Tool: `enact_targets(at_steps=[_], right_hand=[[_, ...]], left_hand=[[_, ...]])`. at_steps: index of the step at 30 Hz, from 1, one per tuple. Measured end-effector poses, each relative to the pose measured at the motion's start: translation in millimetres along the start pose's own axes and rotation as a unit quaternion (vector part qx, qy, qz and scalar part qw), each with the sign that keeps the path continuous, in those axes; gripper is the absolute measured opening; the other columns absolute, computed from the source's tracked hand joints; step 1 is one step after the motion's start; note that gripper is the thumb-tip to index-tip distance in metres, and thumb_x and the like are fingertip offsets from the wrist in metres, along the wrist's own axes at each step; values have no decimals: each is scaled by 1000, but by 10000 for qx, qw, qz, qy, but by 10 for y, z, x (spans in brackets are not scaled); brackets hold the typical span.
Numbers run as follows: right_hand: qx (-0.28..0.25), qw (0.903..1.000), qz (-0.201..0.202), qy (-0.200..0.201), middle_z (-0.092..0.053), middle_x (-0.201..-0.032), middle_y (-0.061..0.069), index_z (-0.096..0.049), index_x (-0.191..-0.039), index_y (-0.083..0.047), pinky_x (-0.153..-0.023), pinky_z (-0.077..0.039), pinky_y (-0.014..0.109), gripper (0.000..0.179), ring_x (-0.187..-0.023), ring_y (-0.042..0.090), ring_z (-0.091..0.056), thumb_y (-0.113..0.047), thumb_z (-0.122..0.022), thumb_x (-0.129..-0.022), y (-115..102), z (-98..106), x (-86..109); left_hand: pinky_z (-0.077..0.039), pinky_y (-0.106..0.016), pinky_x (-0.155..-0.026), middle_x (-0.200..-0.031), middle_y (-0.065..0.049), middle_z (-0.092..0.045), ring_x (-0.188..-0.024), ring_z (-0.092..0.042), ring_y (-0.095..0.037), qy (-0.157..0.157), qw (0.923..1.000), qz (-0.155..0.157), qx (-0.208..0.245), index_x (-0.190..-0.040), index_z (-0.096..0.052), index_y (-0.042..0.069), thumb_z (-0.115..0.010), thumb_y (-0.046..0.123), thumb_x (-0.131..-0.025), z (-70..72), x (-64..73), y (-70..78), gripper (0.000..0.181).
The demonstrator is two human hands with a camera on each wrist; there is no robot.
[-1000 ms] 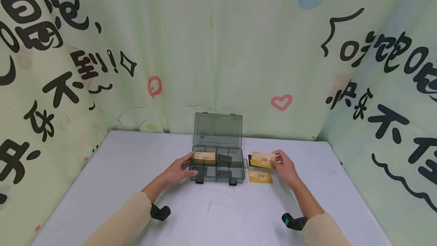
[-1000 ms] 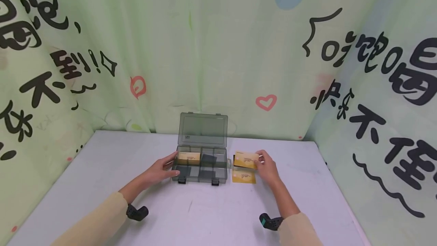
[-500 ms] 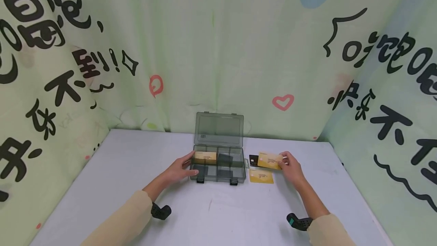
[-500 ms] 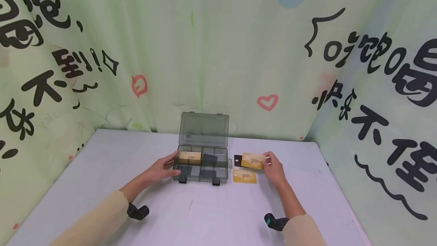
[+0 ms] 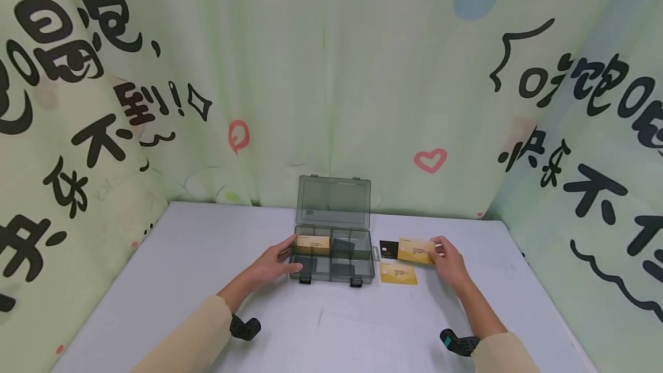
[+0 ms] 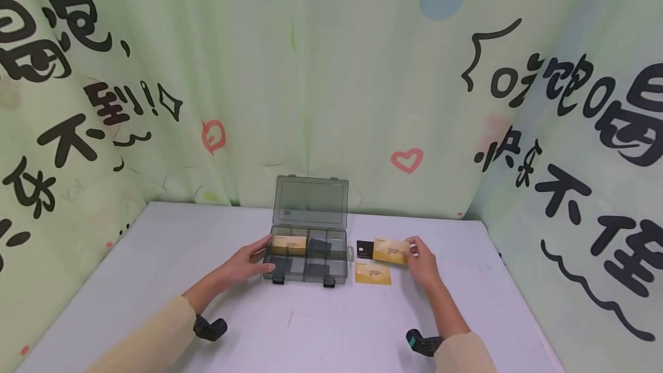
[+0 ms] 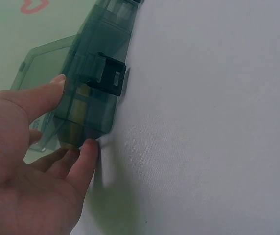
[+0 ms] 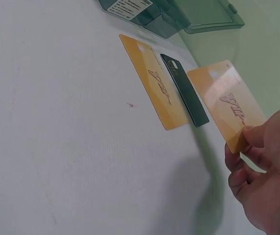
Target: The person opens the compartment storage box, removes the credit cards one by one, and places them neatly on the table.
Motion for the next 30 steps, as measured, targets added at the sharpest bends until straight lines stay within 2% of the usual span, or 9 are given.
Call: enact_targets(at_steps=[7, 18, 23, 30], right_hand=[[94, 9999, -105, -28, -57, -111, 25, -48, -121, -1, -81, -48, 35, 22, -102, 35, -54, -5, -47, -99, 125, -2, -14], [45, 9998, -183, -66, -56, -109, 25, -47, -121, 1, -76, -47, 32, 23, -100, 35, -52, -5, -46, -99, 153, 45, -50], [80, 9997, -226, -45, -55, -110, 25, -47, -122, 1, -75, -47, 30, 24, -101, 35, -52, -5, -45, -100, 191, 57, -64], [56, 9991, -415, -105, -53, -120, 28, -46, -131, -1, -87, -48, 41, 31, -109, 38, -49, -8, -44, -101, 248, 78, -74]], left_hand=[[-35, -56, -111, -162, -9, -21, -145, -28, -37, -20, 10000, -52, 22, -155, -23, 21, -70, 19, -89, -7, -8, -26, 81], [-36, -54, -112, -162, -9, -21, -145, -28, -37, -38, 9998, -134, -105, -156, -20, 21, -70, 19, -89, 8, -45, -18, 83], [-36, -56, -111, -162, -8, -20, -145, -29, -36, -14, 10000, -39, -84, -156, -21, 22, -71, 20, -89, 13, -28, 5, 84], [-34, -57, -112, -162, -9, -21, -145, -29, -37, -13, 9999, -15, -111, -156, -20, 23, -73, 22, -87, 9, -1, 37, 87]])
Point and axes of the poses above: each hand's wrist, its own x-axis away from the middle knuckle, its own z-axis out of the back of the hand, y = z × x, the point moved 7 cm from there along -x, towards the middle knuckle
